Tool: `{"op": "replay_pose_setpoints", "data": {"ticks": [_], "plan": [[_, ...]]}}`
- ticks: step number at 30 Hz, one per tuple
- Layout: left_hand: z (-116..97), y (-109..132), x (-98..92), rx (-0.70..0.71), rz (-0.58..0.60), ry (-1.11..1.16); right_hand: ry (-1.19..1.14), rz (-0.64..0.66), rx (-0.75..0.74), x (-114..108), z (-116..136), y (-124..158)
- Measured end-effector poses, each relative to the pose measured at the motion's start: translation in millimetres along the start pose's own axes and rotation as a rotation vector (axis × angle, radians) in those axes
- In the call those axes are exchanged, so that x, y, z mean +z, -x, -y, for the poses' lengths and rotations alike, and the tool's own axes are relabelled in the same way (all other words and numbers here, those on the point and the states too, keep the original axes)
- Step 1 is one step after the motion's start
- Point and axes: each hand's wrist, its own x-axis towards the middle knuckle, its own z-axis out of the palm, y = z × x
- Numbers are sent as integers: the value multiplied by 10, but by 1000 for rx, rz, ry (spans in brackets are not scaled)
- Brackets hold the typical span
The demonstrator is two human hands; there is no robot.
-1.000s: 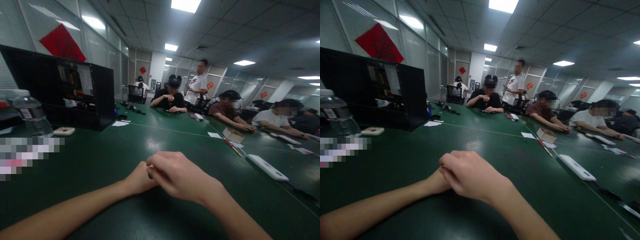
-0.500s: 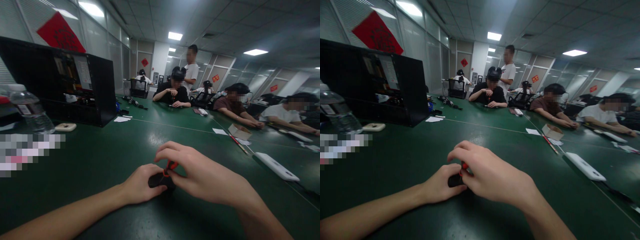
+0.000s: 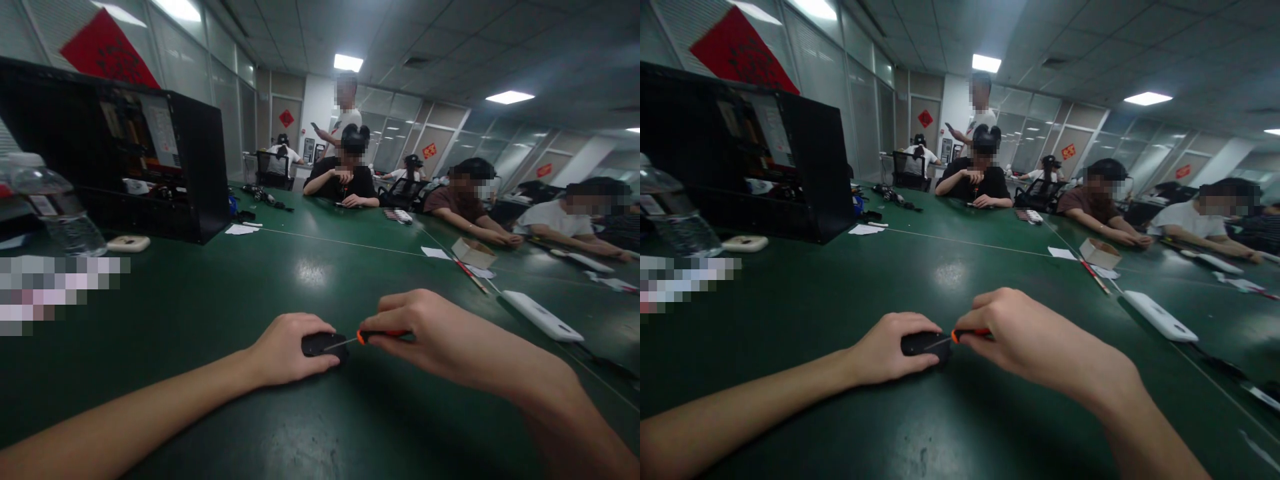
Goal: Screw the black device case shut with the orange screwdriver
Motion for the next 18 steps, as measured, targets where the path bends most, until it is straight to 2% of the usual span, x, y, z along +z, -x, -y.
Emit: {"op": "replay_pose_setpoints", "data": {"ticks": [4,7,15,18], "plan": [[21,-18,54,-15,-4,-16,-36,55,109,-39,-127,218],[32,-13,57,-14,-4,-42,-98,52,125,-5,-176,309],[17,-7,37,-12,12,-60,-131,-4,137,13,-274,358],[20,-5,36,-7,13,-67,-127,16,152,10,-303,345]]}}
